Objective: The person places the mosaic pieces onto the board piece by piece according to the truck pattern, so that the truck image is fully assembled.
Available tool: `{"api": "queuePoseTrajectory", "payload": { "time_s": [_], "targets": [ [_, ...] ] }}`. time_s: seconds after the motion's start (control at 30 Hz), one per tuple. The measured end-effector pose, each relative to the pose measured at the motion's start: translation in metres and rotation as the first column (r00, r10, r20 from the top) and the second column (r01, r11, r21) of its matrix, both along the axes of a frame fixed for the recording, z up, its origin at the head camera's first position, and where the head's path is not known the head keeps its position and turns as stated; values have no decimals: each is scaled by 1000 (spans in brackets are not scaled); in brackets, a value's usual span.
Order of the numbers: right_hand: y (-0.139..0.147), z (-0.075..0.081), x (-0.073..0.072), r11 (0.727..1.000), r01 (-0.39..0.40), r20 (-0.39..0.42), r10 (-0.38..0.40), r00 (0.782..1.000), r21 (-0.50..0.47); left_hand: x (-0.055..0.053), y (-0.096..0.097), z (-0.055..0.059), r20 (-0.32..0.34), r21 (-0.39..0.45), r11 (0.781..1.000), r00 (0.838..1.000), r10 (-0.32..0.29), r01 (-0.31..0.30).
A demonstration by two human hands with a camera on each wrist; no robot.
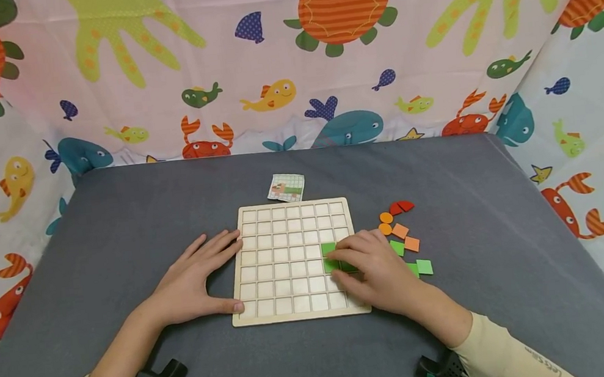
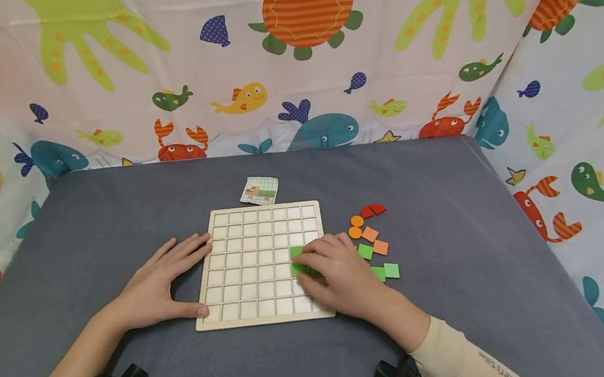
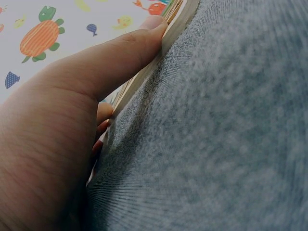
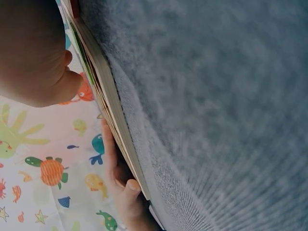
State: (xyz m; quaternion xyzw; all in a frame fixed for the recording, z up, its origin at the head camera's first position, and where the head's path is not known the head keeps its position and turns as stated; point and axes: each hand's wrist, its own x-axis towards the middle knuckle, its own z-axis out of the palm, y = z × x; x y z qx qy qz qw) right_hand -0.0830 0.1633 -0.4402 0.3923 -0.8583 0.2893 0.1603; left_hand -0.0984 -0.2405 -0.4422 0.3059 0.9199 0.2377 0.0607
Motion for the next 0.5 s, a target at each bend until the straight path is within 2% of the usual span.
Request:
{"api": "queuePoseTrajectory", "payload": {
  "time_s": [0.5],
  "targets": [
    [24, 5, 9, 997, 69, -23, -70, 997, -21, -1, -2, -1, 11, -2, 1000, 1000, 5, -4]
  ]
}}
